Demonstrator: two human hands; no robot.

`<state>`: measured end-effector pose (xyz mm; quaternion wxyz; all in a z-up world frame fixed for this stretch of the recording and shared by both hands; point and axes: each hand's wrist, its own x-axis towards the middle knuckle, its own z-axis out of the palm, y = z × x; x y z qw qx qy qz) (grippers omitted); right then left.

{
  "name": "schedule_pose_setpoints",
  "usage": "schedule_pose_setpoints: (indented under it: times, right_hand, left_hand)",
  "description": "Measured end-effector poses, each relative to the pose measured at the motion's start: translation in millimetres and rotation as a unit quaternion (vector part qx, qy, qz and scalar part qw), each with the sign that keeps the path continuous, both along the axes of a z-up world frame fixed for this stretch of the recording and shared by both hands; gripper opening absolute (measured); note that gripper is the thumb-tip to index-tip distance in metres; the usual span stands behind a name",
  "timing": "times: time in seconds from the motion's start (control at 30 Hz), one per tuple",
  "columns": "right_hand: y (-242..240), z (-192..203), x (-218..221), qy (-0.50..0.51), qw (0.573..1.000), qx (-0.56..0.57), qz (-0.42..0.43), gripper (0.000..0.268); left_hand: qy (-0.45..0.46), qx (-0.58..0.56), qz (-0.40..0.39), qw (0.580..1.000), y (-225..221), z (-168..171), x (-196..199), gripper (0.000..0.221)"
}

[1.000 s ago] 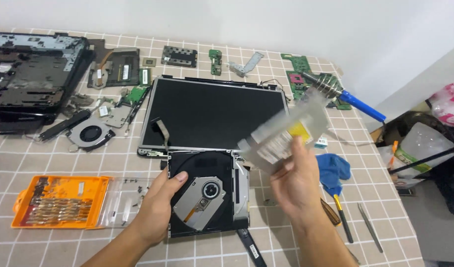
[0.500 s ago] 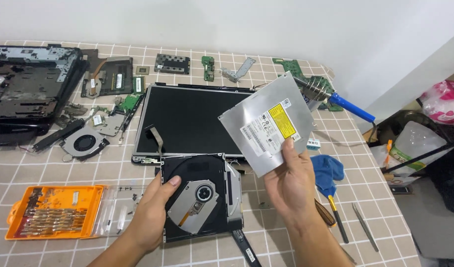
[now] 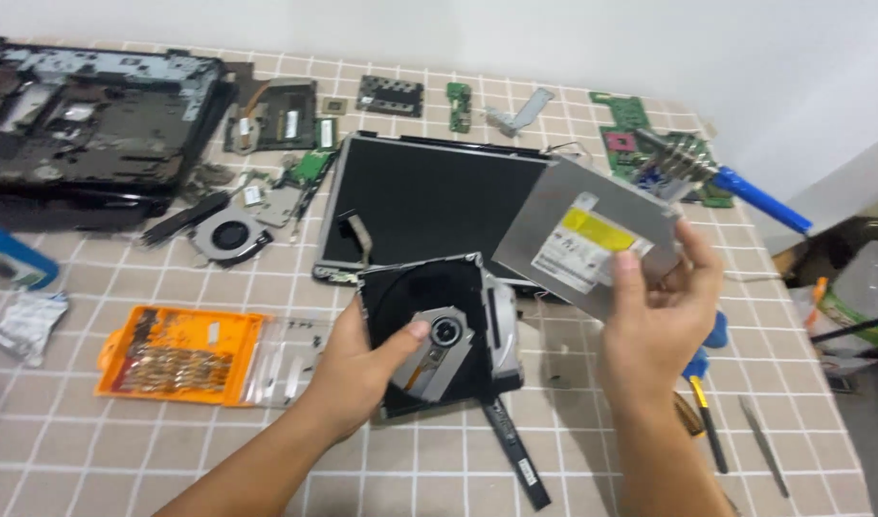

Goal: Removing the outer metal casing of a laptop optical drive by unscrewing it and prying it off.

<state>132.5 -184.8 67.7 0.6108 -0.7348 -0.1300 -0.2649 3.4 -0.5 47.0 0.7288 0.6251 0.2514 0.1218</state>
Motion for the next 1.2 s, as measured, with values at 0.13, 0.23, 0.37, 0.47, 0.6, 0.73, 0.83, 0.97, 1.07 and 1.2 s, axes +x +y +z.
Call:
schedule_pose_setpoints:
  times: [0.13, 0.23, 0.37, 0.47, 0.6, 0.73, 0.83, 0.97, 1.07, 1.2]
  right_hand:
    - [12.5, 4.3, -4.0, 0.21, 0.938, 0.25, 0.119, 0.045]
    - [11.1, 6.5, -2.6, 0.26, 0.936, 0.167, 0.166, 0.057]
    - [22.4, 24.5, -18.0, 0.288, 0.94, 0.057, 0.172, 0.056]
    - [30.9, 37.9, -30.5, 0.317, 0.936, -0.031, 0.151, 0.055]
    - [32.2, 42.2, -34.6, 0.356, 0.915, -0.109, 0.154, 0.058]
    - [44.4, 57.5, -45.7, 0.398, 0.896, -0.078, 0.179, 0.061]
    - [39.7, 55.2, -40.8, 0.389, 0.9, -0.102, 0.167, 0.053]
    - [20.8, 33.8, -25.1, 0.323, 0.916, -0.169, 0.167, 0.033]
    - [17.6, 39.6, -27.9, 0.318, 0.904, -0.248, 0.144, 0.026]
    - [12.4, 40.1, -14.8, 0.385, 0.852, -0.333, 0.126, 0.027]
  left_hand:
    - [-0.078, 0.026, -0.03, 0.996, 4.2, -18.0, -6.0, 0.067]
    - [-0.091, 0.015, -0.02, 0.996, 5.6, -18.7, -7.2, 0.071]
    - [-0.09, 0.01, -0.032, 0.995, 6.8, -14.3, -9.0, 0.067]
    - [-0.096, 0.006, -0.038, 0.995, 7.1, -10.9, -9.1, 0.065]
    - [-0.113, -0.015, -0.023, 0.993, 2.6, -5.1, -9.3, 0.056]
    - [-0.107, -0.052, -0.014, 0.993, 2.7, -2.5, -11.7, 0.048]
    - [-0.122, -0.07, -0.015, 0.99, 0.0, 7.9, -11.5, 0.045]
    - [-0.133, -0.101, -0.001, 0.986, 8.2, -16.7, -5.3, 0.042]
    - [-0.118, -0.124, 0.027, 0.985, 12.1, -40.6, -7.6, 0.054]
    - [-0.076, -0.195, 0.037, 0.977, 5.3, -1.6, -6.1, 0.078]
